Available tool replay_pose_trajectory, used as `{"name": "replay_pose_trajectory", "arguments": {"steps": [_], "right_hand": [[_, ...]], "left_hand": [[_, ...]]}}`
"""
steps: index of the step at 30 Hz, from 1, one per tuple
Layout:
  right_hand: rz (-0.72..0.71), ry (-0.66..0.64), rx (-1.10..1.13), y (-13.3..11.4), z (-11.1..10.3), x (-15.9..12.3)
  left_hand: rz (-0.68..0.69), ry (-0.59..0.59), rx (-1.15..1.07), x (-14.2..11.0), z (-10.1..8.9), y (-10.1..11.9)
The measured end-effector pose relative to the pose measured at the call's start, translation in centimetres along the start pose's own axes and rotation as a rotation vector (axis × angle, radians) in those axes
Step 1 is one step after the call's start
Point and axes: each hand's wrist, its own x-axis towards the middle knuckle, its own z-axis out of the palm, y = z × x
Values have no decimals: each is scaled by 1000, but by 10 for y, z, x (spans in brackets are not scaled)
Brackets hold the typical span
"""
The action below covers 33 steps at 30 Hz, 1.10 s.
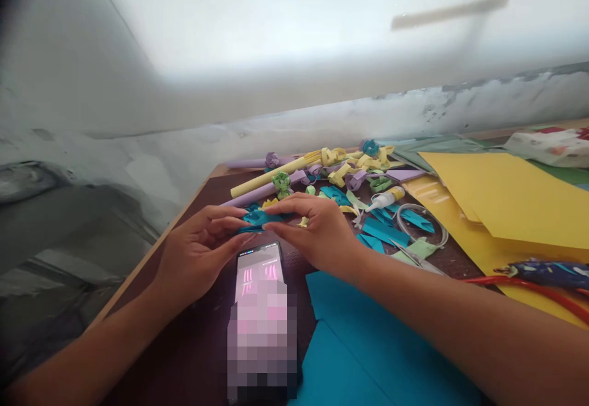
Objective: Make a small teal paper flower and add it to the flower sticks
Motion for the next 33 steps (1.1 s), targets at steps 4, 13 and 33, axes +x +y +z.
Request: {"name": "replay_pose_trajectory", "arguments": {"steps": [4,13,33], "right_hand": [[-7,8,-13,-3,0,0],[323,-43,250,-1,5,0],[-155,-232,-577,-96,-55,52]], "left_hand": [[8,4,0,-1,1,4],[113,71,246,-7,-1,8],[-81,-446,1049,31,-2,28]]}}
